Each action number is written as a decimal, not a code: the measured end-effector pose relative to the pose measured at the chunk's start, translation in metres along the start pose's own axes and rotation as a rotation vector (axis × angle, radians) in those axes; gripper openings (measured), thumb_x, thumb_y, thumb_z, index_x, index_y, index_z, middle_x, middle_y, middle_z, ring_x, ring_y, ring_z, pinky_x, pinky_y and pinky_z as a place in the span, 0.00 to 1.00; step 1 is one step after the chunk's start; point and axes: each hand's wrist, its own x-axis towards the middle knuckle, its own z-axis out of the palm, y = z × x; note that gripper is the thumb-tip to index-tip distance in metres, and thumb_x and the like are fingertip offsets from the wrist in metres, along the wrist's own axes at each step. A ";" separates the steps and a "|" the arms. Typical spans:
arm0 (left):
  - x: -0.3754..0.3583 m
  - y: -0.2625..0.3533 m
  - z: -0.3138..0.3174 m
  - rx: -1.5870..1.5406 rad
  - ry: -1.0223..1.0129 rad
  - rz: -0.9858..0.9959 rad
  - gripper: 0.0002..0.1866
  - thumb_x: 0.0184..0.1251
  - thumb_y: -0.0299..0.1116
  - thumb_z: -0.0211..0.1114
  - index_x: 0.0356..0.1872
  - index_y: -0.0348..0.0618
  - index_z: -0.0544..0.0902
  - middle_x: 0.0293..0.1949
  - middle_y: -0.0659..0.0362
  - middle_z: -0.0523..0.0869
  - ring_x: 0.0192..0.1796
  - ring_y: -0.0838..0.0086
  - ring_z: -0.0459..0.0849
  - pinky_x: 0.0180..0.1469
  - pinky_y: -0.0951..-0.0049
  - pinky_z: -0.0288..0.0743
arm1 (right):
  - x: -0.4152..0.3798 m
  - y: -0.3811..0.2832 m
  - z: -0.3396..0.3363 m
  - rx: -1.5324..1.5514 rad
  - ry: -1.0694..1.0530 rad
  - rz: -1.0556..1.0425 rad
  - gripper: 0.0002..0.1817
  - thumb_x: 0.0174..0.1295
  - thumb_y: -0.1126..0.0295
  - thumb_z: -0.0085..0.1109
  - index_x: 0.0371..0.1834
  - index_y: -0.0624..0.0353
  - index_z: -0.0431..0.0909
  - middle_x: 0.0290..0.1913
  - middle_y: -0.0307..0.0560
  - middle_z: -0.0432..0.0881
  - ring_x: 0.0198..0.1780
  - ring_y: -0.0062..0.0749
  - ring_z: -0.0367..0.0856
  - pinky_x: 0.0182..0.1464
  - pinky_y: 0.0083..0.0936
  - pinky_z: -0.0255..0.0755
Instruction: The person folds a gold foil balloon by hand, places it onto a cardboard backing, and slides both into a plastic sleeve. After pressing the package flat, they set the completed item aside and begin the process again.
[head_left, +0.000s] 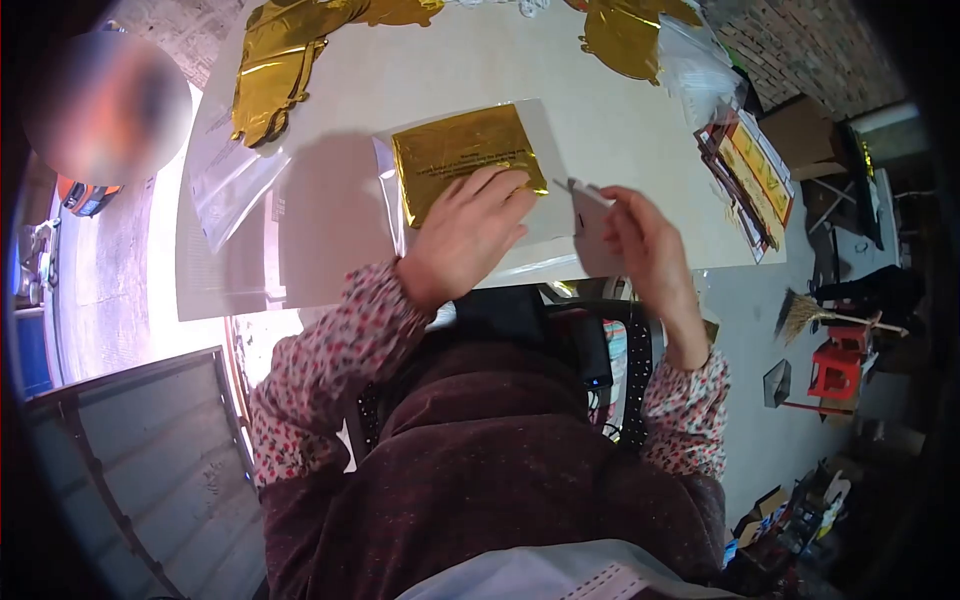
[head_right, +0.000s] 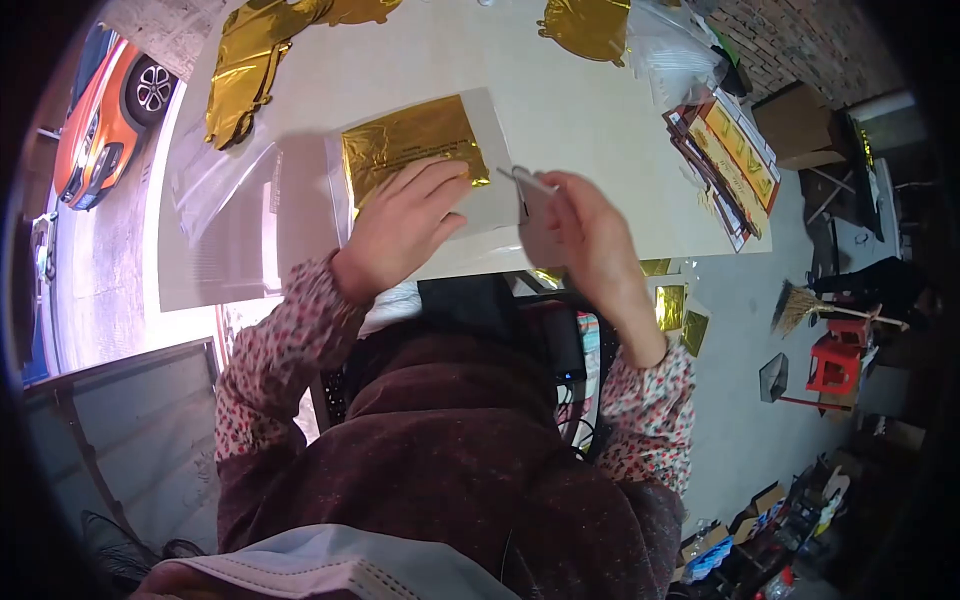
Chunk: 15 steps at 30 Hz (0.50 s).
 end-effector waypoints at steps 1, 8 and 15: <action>0.006 -0.002 0.006 -0.002 -0.049 -0.008 0.14 0.61 0.31 0.68 0.47 0.40 0.81 0.50 0.53 0.83 0.54 0.58 0.81 0.56 0.62 0.77 | -0.008 -0.001 0.004 -0.025 0.023 0.003 0.11 0.71 0.75 0.53 0.55 0.62 0.77 0.34 0.52 0.84 0.34 0.34 0.85 0.40 0.31 0.77; 0.021 -0.006 0.014 0.154 -0.092 0.031 0.05 0.62 0.29 0.64 0.35 0.40 0.79 0.37 0.55 0.83 0.43 0.61 0.84 0.41 0.61 0.80 | -0.031 0.004 0.018 -0.211 0.217 -0.169 0.07 0.64 0.74 0.65 0.43 0.61 0.83 0.34 0.51 0.85 0.31 0.43 0.86 0.34 0.34 0.78; 0.022 -0.001 0.016 -0.005 -0.019 -0.099 0.03 0.65 0.27 0.64 0.36 0.38 0.83 0.34 0.51 0.85 0.39 0.57 0.86 0.39 0.62 0.81 | -0.023 0.002 0.032 -0.400 0.321 -0.272 0.04 0.60 0.74 0.68 0.34 0.60 0.82 0.32 0.45 0.76 0.32 0.40 0.80 0.31 0.34 0.76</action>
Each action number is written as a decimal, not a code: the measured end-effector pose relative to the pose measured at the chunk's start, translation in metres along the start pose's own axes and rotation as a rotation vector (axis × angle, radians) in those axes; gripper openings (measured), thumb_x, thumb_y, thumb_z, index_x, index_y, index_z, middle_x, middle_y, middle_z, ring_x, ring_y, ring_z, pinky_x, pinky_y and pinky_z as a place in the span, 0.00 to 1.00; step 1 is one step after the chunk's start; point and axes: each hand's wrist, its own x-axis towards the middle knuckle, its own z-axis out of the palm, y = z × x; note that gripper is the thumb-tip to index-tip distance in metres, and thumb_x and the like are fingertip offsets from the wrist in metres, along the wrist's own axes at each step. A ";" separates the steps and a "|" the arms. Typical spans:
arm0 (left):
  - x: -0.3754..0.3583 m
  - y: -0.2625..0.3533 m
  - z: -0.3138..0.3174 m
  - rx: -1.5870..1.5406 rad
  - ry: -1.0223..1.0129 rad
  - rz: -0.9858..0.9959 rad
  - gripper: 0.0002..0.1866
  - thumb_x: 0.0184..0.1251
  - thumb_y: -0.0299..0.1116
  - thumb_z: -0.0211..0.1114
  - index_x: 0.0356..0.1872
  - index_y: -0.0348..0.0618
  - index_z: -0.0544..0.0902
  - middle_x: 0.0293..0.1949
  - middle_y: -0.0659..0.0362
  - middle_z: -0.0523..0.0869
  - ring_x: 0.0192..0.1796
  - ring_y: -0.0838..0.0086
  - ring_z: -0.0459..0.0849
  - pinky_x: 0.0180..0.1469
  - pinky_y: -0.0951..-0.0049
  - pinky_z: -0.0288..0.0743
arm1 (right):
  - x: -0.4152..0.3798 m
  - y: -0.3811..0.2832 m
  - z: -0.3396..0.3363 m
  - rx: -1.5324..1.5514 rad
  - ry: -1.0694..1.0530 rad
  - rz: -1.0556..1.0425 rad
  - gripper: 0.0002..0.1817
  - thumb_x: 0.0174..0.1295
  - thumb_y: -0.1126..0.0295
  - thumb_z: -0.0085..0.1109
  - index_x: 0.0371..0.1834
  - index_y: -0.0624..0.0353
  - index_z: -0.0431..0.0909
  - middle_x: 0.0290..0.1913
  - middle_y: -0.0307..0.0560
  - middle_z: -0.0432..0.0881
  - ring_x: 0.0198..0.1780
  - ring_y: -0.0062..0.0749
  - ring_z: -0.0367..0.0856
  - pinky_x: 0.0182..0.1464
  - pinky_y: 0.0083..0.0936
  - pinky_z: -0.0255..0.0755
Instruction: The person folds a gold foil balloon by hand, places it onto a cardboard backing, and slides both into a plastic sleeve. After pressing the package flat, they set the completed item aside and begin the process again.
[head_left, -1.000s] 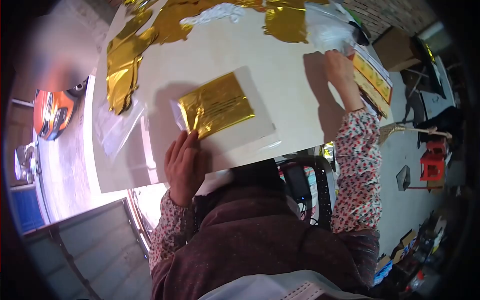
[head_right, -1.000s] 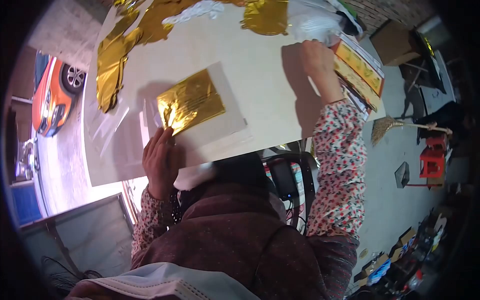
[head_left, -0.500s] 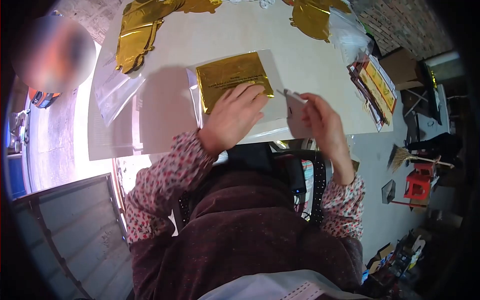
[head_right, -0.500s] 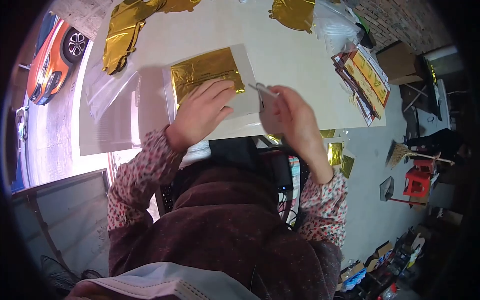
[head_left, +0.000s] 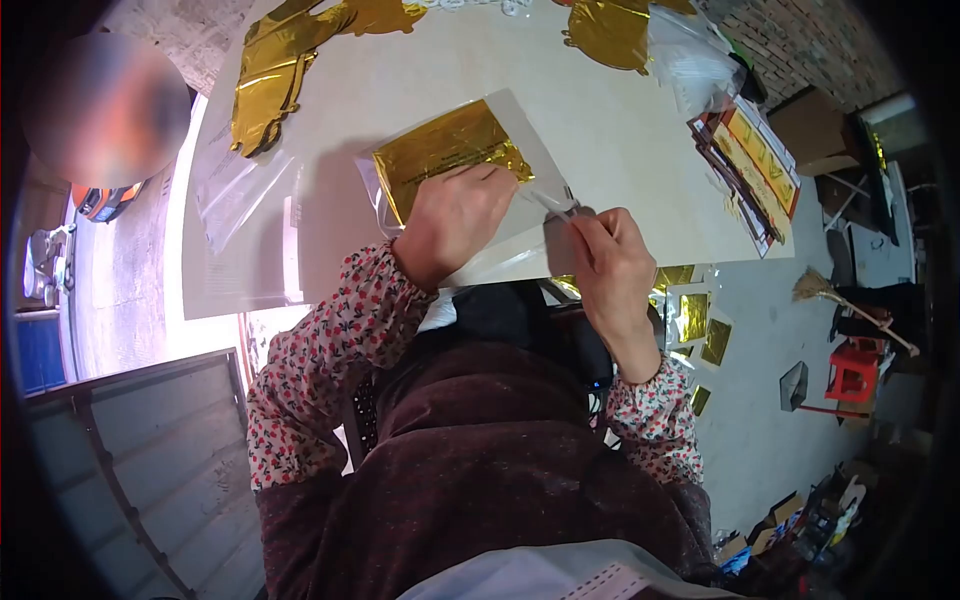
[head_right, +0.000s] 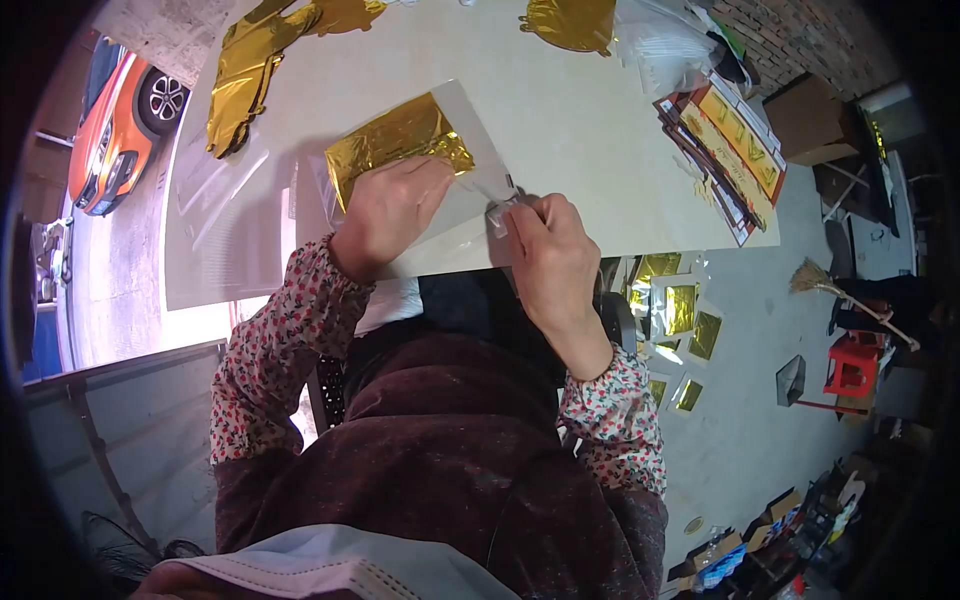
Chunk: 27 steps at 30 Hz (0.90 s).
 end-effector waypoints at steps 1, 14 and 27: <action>0.001 0.002 -0.002 -0.033 0.002 -0.035 0.04 0.66 0.27 0.65 0.38 0.38 0.84 0.35 0.50 0.86 0.40 0.56 0.87 0.40 0.62 0.81 | 0.001 -0.001 0.002 -0.019 0.018 0.007 0.05 0.60 0.74 0.68 0.34 0.60 0.81 0.32 0.45 0.76 0.32 0.40 0.80 0.30 0.35 0.76; -0.004 0.007 0.005 -0.035 0.105 -0.011 0.06 0.64 0.28 0.68 0.38 0.39 0.86 0.41 0.54 0.89 0.43 0.58 0.87 0.45 0.64 0.82 | 0.006 0.005 0.017 0.049 0.075 -0.087 0.10 0.57 0.78 0.66 0.42 0.61 0.80 0.36 0.47 0.81 0.36 0.43 0.79 0.41 0.38 0.75; -0.011 0.010 0.007 0.019 0.067 0.007 0.14 0.65 0.31 0.68 0.50 0.38 0.85 0.51 0.51 0.87 0.54 0.59 0.85 0.55 0.63 0.81 | 0.019 -0.001 0.018 0.112 0.148 0.070 0.10 0.58 0.76 0.68 0.43 0.59 0.80 0.38 0.44 0.84 0.40 0.39 0.79 0.46 0.36 0.71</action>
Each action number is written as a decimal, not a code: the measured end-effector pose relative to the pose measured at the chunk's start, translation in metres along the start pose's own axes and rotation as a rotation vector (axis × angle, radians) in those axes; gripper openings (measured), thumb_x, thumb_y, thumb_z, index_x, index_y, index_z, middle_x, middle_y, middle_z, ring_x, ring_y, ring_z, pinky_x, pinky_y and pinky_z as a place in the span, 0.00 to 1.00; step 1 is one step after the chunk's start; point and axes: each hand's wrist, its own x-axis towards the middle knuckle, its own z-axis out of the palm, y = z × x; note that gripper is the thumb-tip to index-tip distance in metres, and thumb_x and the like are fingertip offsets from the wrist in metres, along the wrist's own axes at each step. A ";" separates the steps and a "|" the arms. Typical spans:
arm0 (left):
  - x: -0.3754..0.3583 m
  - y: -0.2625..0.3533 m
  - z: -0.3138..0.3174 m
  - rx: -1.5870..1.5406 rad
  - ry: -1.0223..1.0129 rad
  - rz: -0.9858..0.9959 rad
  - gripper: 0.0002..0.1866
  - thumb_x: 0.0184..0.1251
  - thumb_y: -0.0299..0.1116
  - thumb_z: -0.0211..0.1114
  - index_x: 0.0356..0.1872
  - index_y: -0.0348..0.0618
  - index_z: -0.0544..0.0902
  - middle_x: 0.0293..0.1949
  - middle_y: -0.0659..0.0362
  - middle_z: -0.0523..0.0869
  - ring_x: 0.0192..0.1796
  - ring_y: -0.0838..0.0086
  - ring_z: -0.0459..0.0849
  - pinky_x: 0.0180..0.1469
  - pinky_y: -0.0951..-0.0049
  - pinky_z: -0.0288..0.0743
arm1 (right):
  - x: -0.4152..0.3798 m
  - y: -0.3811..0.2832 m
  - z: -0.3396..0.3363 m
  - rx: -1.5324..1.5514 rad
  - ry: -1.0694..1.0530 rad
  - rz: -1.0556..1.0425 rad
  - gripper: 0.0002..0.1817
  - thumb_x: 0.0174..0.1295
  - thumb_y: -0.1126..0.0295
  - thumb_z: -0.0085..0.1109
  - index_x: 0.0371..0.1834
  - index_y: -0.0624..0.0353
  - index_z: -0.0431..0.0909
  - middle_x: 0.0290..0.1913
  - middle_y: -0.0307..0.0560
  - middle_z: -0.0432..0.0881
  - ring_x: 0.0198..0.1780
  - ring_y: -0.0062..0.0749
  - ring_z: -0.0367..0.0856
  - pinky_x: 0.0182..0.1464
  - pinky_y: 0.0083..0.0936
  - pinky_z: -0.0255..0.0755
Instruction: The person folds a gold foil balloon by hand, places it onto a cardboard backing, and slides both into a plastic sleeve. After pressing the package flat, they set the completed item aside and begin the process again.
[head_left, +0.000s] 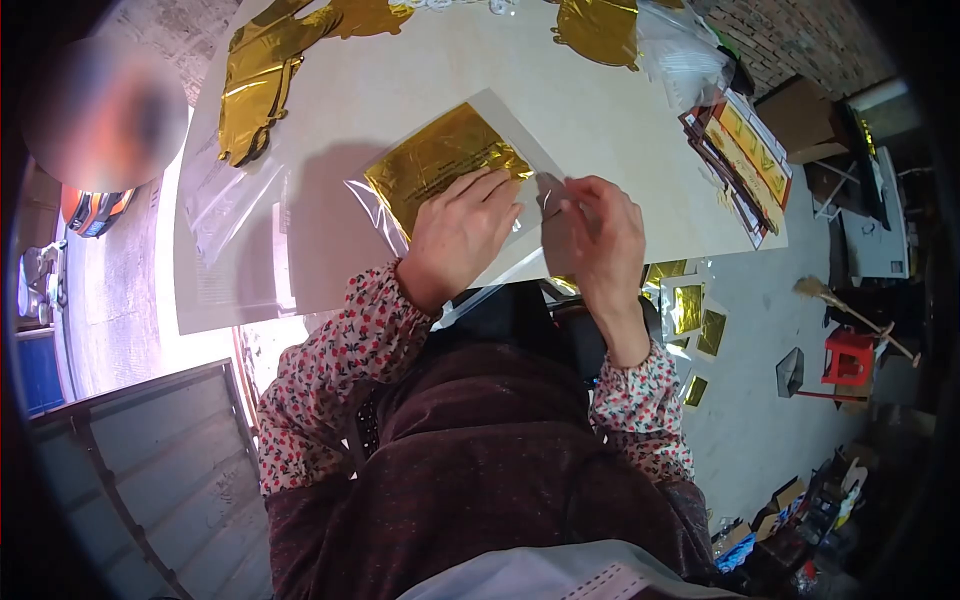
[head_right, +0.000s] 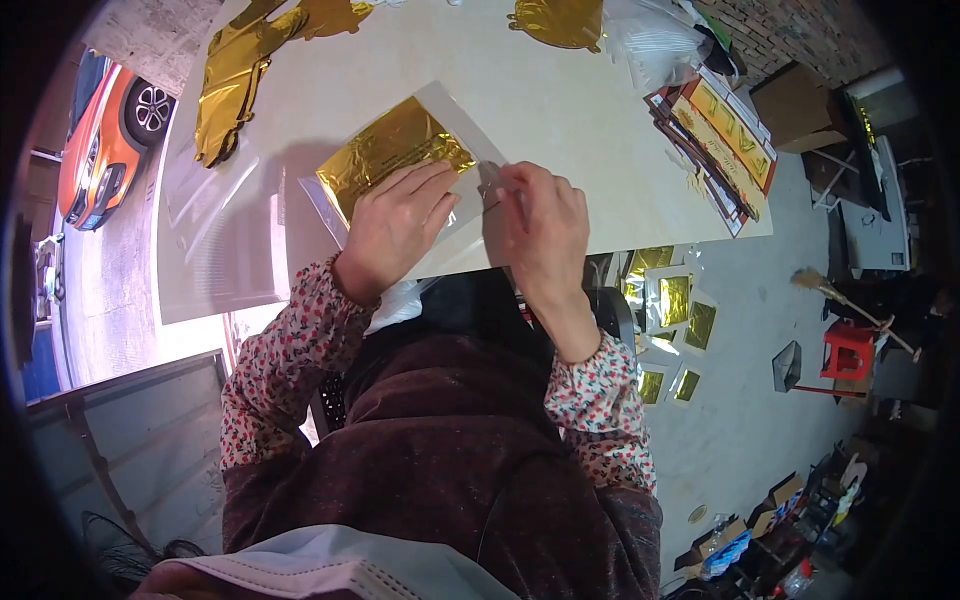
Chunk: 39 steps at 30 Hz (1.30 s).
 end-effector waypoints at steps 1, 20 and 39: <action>-0.002 0.000 0.000 0.002 -0.016 0.004 0.16 0.66 0.32 0.68 0.52 0.38 0.84 0.54 0.51 0.86 0.56 0.59 0.85 0.57 0.63 0.80 | -0.001 0.003 -0.005 -0.026 -0.015 -0.028 0.10 0.58 0.74 0.68 0.43 0.59 0.81 0.41 0.46 0.84 0.44 0.41 0.79 0.49 0.37 0.72; -0.031 -0.007 -0.018 0.022 -0.088 -0.033 0.31 0.61 0.46 0.72 0.60 0.35 0.80 0.67 0.45 0.76 0.73 0.49 0.70 0.73 0.44 0.59 | -0.004 0.000 0.006 -0.261 -0.207 -0.153 0.29 0.63 0.50 0.66 0.58 0.62 0.81 0.67 0.66 0.70 0.71 0.65 0.64 0.68 0.52 0.64; -0.034 -0.012 -0.018 0.008 -0.103 -0.038 0.29 0.62 0.46 0.71 0.61 0.38 0.81 0.67 0.46 0.77 0.73 0.51 0.71 0.72 0.44 0.60 | 0.003 0.013 -0.002 -0.164 -0.209 -0.213 0.23 0.62 0.54 0.68 0.53 0.59 0.83 0.64 0.62 0.73 0.68 0.62 0.69 0.65 0.50 0.67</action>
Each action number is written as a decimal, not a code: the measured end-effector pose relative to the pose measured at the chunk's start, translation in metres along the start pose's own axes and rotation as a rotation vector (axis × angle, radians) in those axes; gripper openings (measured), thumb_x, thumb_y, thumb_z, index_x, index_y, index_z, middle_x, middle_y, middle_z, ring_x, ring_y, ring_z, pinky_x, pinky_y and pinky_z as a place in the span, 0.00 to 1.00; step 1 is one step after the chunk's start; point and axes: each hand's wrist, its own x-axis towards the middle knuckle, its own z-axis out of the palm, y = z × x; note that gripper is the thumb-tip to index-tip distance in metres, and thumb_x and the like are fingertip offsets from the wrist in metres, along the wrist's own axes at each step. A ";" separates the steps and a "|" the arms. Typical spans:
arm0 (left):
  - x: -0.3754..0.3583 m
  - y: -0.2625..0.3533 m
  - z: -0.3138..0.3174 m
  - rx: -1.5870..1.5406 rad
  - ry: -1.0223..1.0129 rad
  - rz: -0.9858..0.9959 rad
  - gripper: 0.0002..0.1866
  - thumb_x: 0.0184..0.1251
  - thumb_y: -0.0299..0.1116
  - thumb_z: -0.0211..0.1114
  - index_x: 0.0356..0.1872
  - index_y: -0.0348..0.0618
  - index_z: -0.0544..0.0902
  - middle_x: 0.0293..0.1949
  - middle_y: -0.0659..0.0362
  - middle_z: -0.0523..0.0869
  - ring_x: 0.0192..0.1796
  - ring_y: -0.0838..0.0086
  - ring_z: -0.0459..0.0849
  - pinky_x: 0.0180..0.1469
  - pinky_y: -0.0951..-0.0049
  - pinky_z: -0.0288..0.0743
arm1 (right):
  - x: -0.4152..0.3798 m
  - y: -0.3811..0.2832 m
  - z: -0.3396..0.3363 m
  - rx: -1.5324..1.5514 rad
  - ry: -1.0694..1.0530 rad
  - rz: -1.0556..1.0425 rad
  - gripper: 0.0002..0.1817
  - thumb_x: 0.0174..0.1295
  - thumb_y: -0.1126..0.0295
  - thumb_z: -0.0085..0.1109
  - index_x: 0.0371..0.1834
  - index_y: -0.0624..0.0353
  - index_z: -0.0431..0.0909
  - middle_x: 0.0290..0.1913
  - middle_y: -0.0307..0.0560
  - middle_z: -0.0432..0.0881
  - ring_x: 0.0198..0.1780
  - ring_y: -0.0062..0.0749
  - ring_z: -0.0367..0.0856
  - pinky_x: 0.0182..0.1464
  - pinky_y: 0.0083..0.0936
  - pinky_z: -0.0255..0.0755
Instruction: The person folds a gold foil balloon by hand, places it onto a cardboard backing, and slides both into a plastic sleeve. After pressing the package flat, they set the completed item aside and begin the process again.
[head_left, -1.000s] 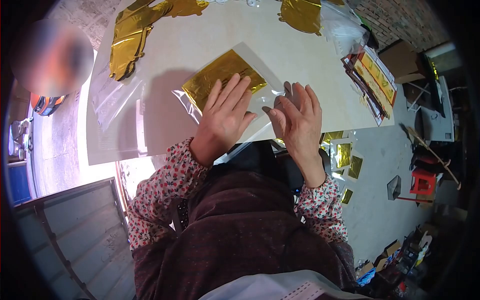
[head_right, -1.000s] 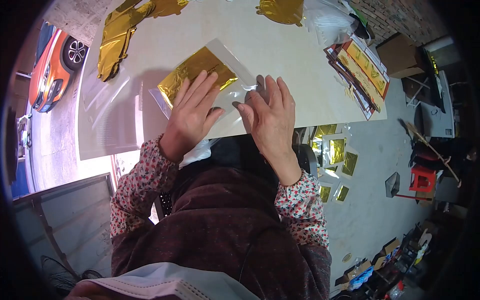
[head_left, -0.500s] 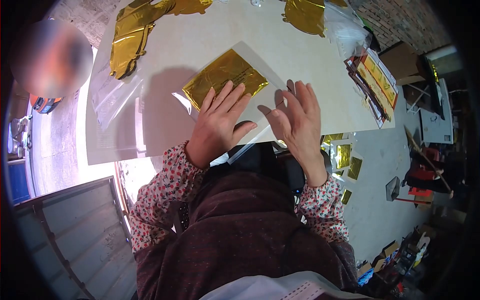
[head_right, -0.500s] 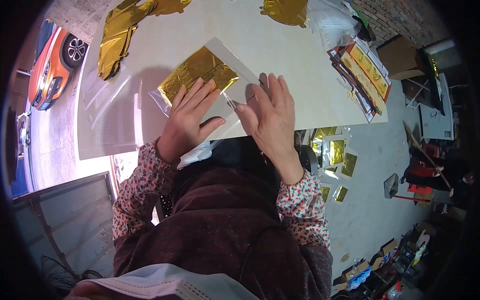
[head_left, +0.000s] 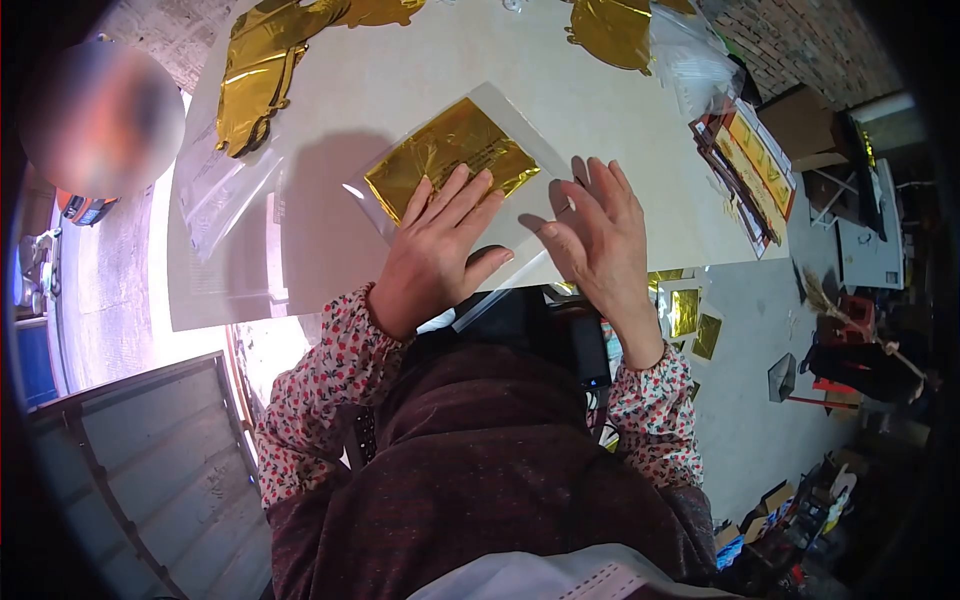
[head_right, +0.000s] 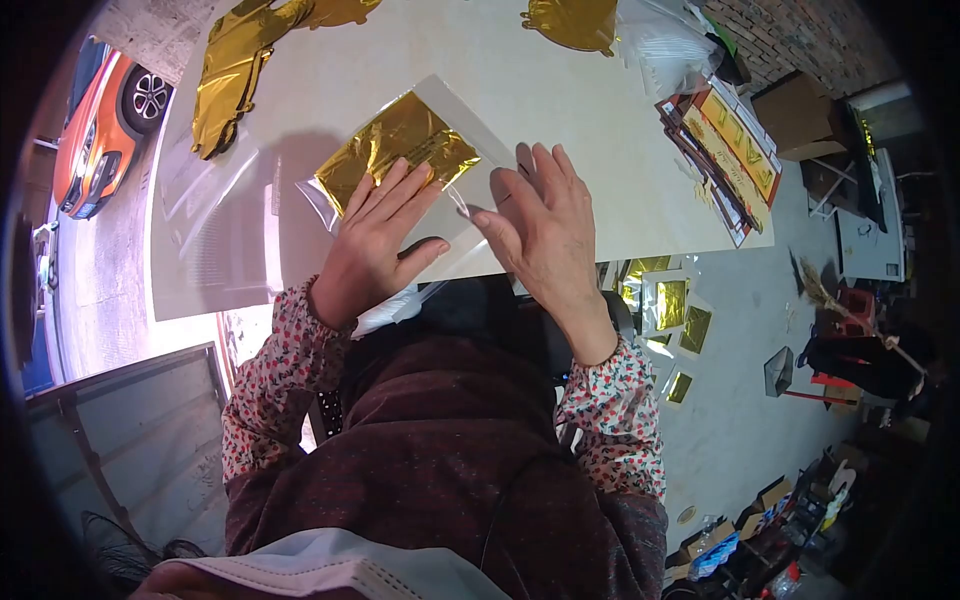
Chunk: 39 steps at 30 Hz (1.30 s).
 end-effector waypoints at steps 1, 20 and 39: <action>-0.001 0.000 0.001 -0.001 -0.001 0.000 0.29 0.62 0.46 0.71 0.61 0.38 0.81 0.67 0.47 0.77 0.73 0.51 0.70 0.72 0.44 0.60 | 0.002 0.001 0.001 0.040 0.011 0.039 0.21 0.62 0.57 0.68 0.53 0.60 0.83 0.61 0.60 0.76 0.65 0.59 0.72 0.63 0.47 0.69; -0.003 0.008 0.000 -0.009 -0.042 -0.020 0.29 0.64 0.45 0.70 0.64 0.41 0.79 0.69 0.50 0.76 0.74 0.55 0.69 0.75 0.48 0.58 | 0.009 0.007 0.005 0.683 -0.033 0.524 0.19 0.70 0.81 0.55 0.64 0.65 0.72 0.50 0.50 0.81 0.48 0.27 0.85 0.51 0.25 0.80; -0.004 0.009 -0.001 -0.028 -0.073 -0.031 0.29 0.65 0.45 0.69 0.65 0.42 0.79 0.70 0.50 0.74 0.76 0.56 0.67 0.76 0.49 0.55 | 0.030 -0.014 0.010 1.233 0.094 0.696 0.19 0.72 0.80 0.50 0.66 0.62 0.70 0.61 0.44 0.74 0.62 0.25 0.72 0.61 0.27 0.73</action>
